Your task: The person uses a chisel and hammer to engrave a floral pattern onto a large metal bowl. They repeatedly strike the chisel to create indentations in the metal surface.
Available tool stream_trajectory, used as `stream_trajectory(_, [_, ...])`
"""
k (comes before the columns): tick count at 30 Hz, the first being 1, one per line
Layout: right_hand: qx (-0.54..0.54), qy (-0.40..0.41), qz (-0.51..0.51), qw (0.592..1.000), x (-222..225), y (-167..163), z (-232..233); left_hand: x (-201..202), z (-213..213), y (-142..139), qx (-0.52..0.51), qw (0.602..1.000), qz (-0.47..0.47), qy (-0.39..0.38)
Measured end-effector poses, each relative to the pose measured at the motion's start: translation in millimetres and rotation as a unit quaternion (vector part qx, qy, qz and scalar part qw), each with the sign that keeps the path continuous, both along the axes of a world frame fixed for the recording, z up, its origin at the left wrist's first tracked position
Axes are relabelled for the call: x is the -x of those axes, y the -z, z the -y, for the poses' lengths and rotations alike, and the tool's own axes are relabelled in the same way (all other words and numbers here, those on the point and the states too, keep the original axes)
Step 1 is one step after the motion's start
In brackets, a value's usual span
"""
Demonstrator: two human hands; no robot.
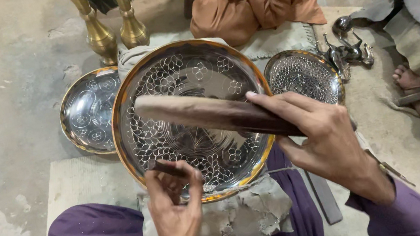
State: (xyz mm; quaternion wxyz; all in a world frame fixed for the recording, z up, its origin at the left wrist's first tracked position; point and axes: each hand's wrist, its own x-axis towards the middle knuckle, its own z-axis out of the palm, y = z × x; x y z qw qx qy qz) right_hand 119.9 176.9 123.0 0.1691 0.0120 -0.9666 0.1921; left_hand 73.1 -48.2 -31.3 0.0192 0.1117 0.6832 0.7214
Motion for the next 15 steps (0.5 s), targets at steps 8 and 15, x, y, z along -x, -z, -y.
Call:
stream_trajectory(8, [0.366,0.111,-0.051,0.923,-55,94,-3,-77,-10,-5,-0.314,0.806,0.359,0.352])
stream_trajectory(15, [0.429,0.195,-0.052,0.881,-91,136,-7,-90,-28,-5,-0.305,0.790,0.387,0.364])
